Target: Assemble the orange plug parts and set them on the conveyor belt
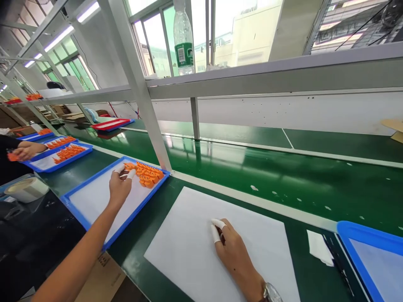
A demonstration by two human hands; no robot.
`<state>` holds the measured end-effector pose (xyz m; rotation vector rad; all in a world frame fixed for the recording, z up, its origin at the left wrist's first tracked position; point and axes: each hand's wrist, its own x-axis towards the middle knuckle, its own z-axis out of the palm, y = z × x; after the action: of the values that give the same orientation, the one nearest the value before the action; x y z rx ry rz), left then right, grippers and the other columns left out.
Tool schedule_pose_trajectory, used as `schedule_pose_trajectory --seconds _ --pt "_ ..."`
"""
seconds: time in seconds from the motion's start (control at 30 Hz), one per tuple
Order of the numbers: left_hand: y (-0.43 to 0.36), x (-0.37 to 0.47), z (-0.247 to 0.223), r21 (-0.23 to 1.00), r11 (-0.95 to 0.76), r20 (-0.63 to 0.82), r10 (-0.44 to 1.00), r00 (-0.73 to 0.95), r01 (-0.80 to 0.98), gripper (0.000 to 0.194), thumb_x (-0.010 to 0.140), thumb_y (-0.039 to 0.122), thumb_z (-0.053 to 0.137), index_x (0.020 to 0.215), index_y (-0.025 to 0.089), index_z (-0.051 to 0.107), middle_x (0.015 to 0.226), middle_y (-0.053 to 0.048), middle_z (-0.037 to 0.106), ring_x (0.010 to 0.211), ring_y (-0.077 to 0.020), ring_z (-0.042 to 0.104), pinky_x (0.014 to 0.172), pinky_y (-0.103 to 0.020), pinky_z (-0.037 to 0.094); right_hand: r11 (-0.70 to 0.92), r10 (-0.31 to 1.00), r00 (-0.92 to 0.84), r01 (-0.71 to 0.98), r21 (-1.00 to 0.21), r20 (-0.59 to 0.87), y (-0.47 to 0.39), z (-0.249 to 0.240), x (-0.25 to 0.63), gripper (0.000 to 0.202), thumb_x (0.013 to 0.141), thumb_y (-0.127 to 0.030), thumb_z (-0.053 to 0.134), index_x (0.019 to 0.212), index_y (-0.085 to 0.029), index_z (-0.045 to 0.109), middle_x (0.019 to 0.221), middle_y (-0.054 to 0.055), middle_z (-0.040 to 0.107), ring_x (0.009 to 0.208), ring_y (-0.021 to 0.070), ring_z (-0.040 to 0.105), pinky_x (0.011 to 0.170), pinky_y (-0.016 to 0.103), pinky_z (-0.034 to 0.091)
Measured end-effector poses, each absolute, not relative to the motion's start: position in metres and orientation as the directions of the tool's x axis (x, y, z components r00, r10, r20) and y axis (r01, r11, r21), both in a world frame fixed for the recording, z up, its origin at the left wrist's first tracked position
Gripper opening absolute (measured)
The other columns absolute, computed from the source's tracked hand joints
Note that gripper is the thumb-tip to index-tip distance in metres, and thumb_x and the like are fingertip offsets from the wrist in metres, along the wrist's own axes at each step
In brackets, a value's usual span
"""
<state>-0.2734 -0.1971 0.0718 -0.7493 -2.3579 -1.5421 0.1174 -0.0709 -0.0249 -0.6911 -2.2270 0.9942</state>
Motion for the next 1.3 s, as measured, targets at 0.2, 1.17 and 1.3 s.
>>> schedule_pose_trajectory --seconds 0.2,1.17,1.3 --pt "-0.216 -0.330 0.043 0.807 0.471 0.183 0.373 -0.910 0.356 0.036 0.073 0.032 0.073 0.100 0.008 0.068 0.093 -0.013 0.074 0.083 -0.0247 0.067 0.075 -0.033 0.052 0.600 0.662 -0.679 0.228 -0.767 0.316 -0.072 -0.029 0.116 0.025 0.100 -0.034 0.045 0.119 -0.027 0.061 0.099 0.007 0.066 0.064 0.0200 0.056 0.060 0.036 0.050" --pt "-0.148 -0.131 0.047 0.358 -0.288 0.709 0.702 -0.058 0.888 0.028 0.091 0.017 0.061 0.117 0.025 0.066 0.111 -0.003 0.070 0.095 -0.0168 0.068 0.079 -0.031 0.061 0.634 0.639 -0.660 0.161 -0.756 0.395 -0.065 -0.016 0.113 0.027 0.093 -0.012 0.050 0.112 -0.023 0.066 0.093 0.004 0.063 0.074 0.0177 0.058 0.066 0.031 0.048" --pt "-0.115 -0.078 0.020 0.458 -0.488 0.587 0.794 0.159 0.743 0.035 0.092 0.010 0.051 0.122 0.025 0.061 0.115 -0.006 0.067 0.096 -0.0158 0.067 0.072 -0.027 0.060 0.634 0.649 -0.637 0.149 -0.759 0.417 -0.064 -0.019 0.113 0.023 0.092 -0.009 0.050 0.104 -0.022 0.064 0.091 0.004 0.062 0.077 0.0180 0.058 0.069 0.031 0.048"
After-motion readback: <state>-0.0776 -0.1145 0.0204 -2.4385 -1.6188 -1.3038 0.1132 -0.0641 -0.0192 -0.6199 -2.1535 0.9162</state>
